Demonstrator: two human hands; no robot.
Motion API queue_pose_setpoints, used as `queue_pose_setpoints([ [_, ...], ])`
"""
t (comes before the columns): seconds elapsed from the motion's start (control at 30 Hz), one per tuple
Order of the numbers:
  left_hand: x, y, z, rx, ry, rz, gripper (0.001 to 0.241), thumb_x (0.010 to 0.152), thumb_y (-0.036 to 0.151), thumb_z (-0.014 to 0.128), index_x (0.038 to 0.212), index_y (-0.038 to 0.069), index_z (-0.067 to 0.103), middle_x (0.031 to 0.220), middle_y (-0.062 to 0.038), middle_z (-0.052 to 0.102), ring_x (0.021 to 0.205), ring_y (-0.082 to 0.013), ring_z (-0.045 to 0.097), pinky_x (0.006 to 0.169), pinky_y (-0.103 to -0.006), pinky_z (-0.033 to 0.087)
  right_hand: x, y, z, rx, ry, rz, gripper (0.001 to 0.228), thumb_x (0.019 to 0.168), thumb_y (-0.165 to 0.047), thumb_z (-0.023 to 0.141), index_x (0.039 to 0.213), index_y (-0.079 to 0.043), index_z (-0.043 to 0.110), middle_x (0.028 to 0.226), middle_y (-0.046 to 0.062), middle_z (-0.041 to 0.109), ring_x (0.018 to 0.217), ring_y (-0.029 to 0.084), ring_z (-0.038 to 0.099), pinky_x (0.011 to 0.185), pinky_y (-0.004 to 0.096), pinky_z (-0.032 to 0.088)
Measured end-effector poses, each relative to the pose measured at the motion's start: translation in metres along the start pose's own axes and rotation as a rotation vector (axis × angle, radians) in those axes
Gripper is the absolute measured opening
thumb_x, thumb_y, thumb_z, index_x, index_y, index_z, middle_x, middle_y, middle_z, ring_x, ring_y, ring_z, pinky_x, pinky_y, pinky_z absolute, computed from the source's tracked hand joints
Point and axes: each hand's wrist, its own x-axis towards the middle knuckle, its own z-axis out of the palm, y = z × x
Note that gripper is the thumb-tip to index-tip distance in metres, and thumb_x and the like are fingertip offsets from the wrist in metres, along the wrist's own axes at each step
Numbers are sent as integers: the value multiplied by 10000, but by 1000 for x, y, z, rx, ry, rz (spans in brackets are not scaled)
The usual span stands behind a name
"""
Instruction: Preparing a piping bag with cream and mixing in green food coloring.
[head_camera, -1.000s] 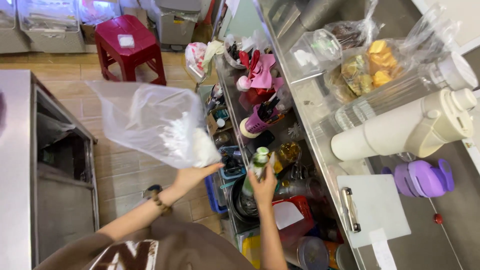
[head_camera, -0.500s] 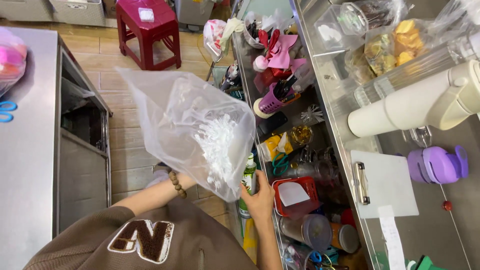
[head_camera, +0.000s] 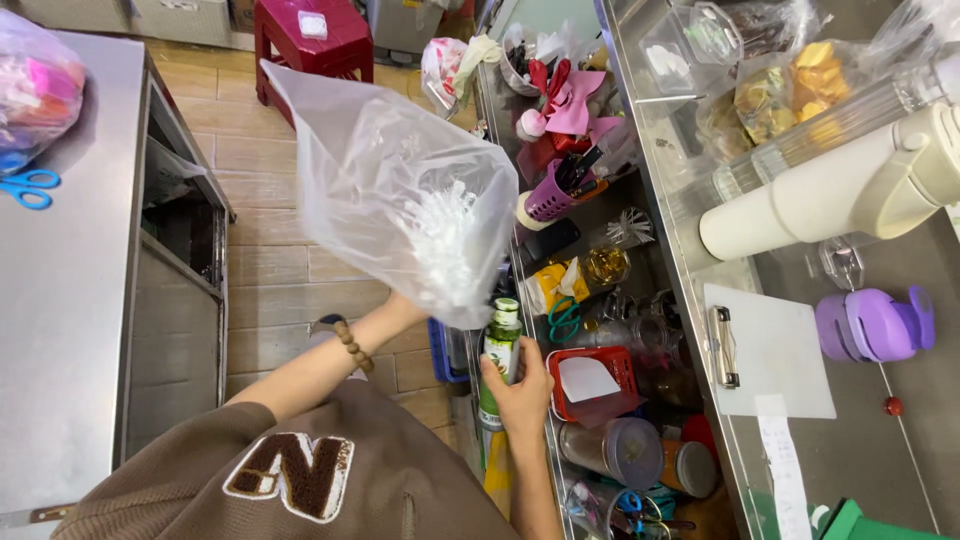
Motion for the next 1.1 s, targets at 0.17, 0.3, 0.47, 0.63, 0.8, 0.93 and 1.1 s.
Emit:
queue_pose_setpoints([
  [0.17, 15, 38, -19, -428, -107, -162, 812, 827, 471, 826, 1418, -17, 558, 1332, -192, 674, 1240, -297, 651, 1069, -423, 528, -1, 53, -5, 422, 29, -20, 474, 869, -182, 772, 1211, 7, 504, 1031, 119, 754, 910, 171, 724, 811, 308, 577],
  [0.3, 21, 78, -22, -991, -214, -343, 1076, 703, 591, 874, 1483, 2, 424, 1304, -202, 661, 1209, -326, 666, 1032, -469, 557, -8, 57, -19, 758, 118, -18, 518, 965, -212, 667, 1376, 40, 478, 963, 143, 691, 864, 211, 641, 803, 345, 514],
  [0.47, 26, 95, -15, -1294, -403, -483, 1242, 577, 634, 883, 1526, 55, 329, 1348, -159, 622, 1242, -357, 630, 1071, -513, 530, -30, 50, -40, 816, 215, -261, 581, 959, -200, 625, 1462, -9, 404, 1040, 137, 671, 991, 235, 654, 1013, 408, 540],
  [0.63, 20, 90, 18, -1475, -691, -416, 1219, 651, 626, 865, 1577, 31, 341, 1404, -166, 624, 1298, -352, 622, 1131, -523, 505, -74, 48, -65, 605, 480, -156, 725, 942, -247, 628, 1556, -48, 298, 1403, 73, 558, 1271, 203, 563, 1114, 357, 429],
  [0.8, 27, 101, 39, -1475, -752, -506, 1126, 716, 576, 864, 1558, 40, 343, 1362, -209, 640, 1273, -355, 629, 1103, -499, 510, -114, 46, -93, 36, 860, -143, 657, 942, -256, 780, 1419, -29, 388, 1268, 184, 619, 1164, 270, 599, 1046, 374, 494],
  [0.93, 27, 76, 69, -1388, -676, -527, 998, 798, 434, 877, 1536, 14, 353, 1374, -216, 633, 1275, -355, 621, 1105, -492, 498, -136, 49, -116, -372, 1253, 83, 650, 923, -252, 895, 1356, 12, 489, 1311, 179, 617, 1165, 278, 619, 1029, 403, 517],
  [1.1, 29, 61, 67, -1350, -707, -582, 1015, 776, 366, 907, 1544, 15, 344, 1398, -195, 605, 1282, -349, 615, 1096, -494, 503, -147, 51, -137, -444, 1433, 247, 634, 911, -261, 896, 1323, 8, 496, 1233, 188, 627, 1088, 270, 624, 980, 400, 524],
])
